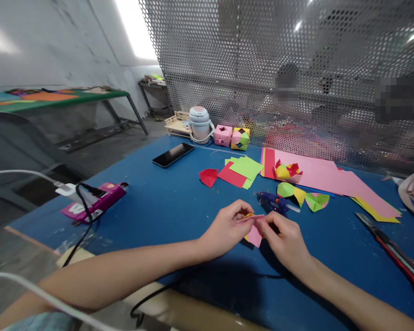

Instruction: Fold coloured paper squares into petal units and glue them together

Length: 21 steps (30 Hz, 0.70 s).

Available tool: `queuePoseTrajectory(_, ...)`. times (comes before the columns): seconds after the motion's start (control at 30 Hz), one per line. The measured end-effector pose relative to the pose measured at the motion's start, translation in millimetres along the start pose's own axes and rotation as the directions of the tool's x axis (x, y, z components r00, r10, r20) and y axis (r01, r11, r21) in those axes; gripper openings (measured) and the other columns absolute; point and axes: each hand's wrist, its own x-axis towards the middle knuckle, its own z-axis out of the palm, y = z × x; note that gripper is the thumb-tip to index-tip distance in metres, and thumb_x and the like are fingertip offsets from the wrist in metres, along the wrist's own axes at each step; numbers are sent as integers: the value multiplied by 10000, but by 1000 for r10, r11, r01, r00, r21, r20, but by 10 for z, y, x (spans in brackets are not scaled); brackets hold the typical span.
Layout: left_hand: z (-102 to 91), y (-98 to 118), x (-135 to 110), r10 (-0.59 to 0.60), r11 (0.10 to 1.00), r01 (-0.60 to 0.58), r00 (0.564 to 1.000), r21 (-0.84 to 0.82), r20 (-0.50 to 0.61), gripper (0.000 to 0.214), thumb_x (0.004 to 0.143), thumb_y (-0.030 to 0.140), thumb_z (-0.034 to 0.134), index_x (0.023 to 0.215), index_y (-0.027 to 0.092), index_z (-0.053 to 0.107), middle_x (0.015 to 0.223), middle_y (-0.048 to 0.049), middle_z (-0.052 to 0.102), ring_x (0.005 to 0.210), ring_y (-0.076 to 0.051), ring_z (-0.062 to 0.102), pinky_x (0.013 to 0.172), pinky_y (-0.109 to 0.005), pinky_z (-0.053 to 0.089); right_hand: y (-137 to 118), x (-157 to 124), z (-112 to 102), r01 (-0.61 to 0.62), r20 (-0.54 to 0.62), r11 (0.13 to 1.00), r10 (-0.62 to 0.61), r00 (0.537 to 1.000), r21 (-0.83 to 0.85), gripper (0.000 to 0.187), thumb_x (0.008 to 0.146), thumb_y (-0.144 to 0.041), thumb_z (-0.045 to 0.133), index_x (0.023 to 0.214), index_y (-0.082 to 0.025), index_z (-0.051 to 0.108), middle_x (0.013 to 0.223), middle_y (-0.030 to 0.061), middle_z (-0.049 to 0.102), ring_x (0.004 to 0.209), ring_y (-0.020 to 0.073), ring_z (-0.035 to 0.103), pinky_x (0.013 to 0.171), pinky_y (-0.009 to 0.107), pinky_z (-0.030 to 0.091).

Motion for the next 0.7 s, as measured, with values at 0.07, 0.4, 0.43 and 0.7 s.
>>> queuePoseTrajectory(0.07,-7,-1,7,-13,1000,13,1000,-28,12,97,777,250,535,767,153,533,703,24,514,649,-93,480,595,-197,383,15,-20,10,5,-15,1000,-5,1000,1,249,877,-266,466,645,-182,505,584,-24,543,536,95,503,542,209,387)
queuePoseTrajectory(0.4,-30,-77,43,-33,993,33,999,112,-5,111,776,232,526,763,154,604,742,-3,593,694,-121,530,638,-214,413,7,-45,54,-75,27,995,73,997,63,171,862,-293,479,741,-184,530,616,-13,538,541,109,496,529,224,406)
queuePoseTrajectory(0.43,-27,-80,45,-33,993,32,999,117,3,108,772,228,527,759,155,606,741,-3,594,690,-122,531,634,-215,414,13,-44,58,-82,15,993,81,997,85,133,859,-289,482,792,-185,530,644,-10,540,554,111,499,533,224,413)
queuePoseTrajectory(0.7,0,-151,52,-61,998,61,998,-4,-12,119,719,113,475,818,167,517,732,27,511,635,-92,464,571,-188,393,82,-37,82,72,-48,993,-68,997,95,129,862,-148,424,761,-190,491,764,23,521,704,133,514,642,248,427)
